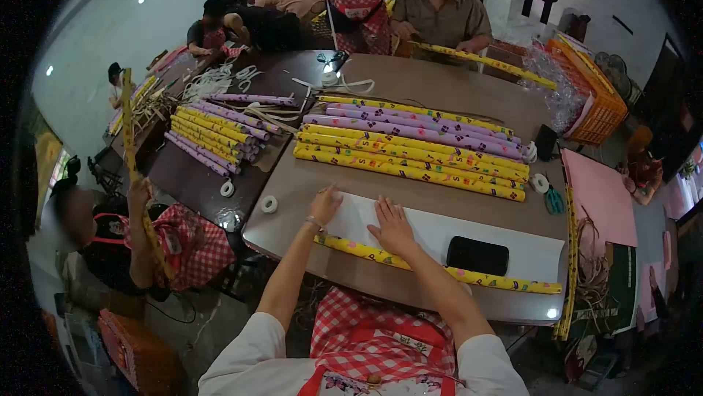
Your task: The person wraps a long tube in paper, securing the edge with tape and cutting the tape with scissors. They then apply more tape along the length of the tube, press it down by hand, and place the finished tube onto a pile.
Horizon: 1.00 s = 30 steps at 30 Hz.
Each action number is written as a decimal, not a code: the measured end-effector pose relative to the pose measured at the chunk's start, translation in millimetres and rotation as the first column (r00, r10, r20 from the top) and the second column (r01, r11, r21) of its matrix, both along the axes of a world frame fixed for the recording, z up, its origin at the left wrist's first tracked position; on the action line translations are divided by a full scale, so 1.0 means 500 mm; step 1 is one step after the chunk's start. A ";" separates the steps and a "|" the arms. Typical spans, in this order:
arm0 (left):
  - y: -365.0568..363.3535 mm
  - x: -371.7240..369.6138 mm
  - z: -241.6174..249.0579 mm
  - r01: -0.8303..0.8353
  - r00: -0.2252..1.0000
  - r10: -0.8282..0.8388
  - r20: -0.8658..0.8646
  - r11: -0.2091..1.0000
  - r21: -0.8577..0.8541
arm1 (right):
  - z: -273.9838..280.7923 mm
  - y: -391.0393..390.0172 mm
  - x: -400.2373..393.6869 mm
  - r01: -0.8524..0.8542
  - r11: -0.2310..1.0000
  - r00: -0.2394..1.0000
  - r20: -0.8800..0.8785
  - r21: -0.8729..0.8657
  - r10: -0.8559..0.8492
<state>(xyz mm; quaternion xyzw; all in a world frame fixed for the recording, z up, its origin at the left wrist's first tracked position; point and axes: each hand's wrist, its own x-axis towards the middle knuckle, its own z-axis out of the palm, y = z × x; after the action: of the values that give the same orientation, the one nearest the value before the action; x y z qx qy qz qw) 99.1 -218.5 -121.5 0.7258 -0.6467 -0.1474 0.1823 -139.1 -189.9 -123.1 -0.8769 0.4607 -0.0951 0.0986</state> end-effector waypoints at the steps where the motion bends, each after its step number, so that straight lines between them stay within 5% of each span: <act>1: -0.019 0.018 -0.027 -0.043 0.970 0.031 -0.242 0.998 -0.046 | 0.001 0.001 -0.001 0.004 1.000 1.000 -0.007 0.022 -0.004; 2: -0.029 0.025 -0.025 -0.090 0.880 0.041 -0.473 0.993 -0.082 | 0.006 -0.004 -0.001 0.012 0.999 1.000 -0.016 0.045 -0.012; 3: -0.034 0.032 -0.027 -0.092 0.880 0.040 -0.473 0.992 -0.086 | 0.009 -0.009 0.000 0.011 0.999 1.000 -0.017 0.040 -0.010; 5: -0.028 0.029 -0.019 -0.222 0.956 0.199 -0.213 0.971 -0.086 | 0.010 -0.003 -0.003 0.011 0.997 1.000 -0.030 0.079 -0.009; 8: -0.025 0.012 -0.011 -0.257 0.966 0.252 -0.066 0.962 -0.094 | 0.005 -0.004 0.000 0.019 0.998 0.999 -0.042 0.059 -0.017; 15: -0.035 0.015 0.018 -0.309 0.939 0.316 -0.134 0.948 0.074 | 0.026 0.001 -0.002 0.023 0.995 0.999 -0.026 0.093 -0.020; 18: -0.036 0.035 0.002 -0.293 0.893 0.323 -0.313 0.946 0.140 | 0.028 0.004 -0.010 -0.005 0.989 1.000 -0.001 0.147 0.005; 20: -0.040 0.064 -0.024 -0.175 0.832 0.165 -0.529 0.984 0.033 | 0.023 -0.004 -0.005 -0.008 0.993 1.000 -0.018 0.119 0.010; 22: -0.027 0.074 0.000 -0.132 0.749 0.142 -0.647 0.989 0.064 | 0.035 -0.006 -0.001 -0.005 0.991 0.995 0.102 -0.136 0.020; 23: -0.023 0.076 0.023 -0.114 0.762 0.158 -0.628 0.987 0.110 | 0.051 -0.002 0.011 -0.020 0.996 0.995 0.098 -0.091 0.029; 25: -0.018 0.077 0.041 -0.100 0.771 0.193 -0.607 0.978 0.184 | 0.087 -0.003 0.035 0.089 0.995 0.887 0.451 0.040 -0.097; 28: -0.020 0.083 0.041 -0.065 0.687 0.182 -0.704 0.980 0.191 | 0.098 -0.021 0.107 0.069 0.982 0.732 0.660 0.176 -0.170; 30: -0.020 0.087 0.043 -0.059 0.552 0.224 -0.803 0.971 0.231 | 0.075 -0.046 0.147 0.063 0.990 0.741 0.659 0.123 -0.129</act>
<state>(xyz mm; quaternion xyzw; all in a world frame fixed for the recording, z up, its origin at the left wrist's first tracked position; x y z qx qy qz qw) 142.7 -228.5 -99.8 0.6359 -0.4102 -0.5104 0.4086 -65.6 -213.1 -85.9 -0.7550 0.4436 -0.3849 0.2918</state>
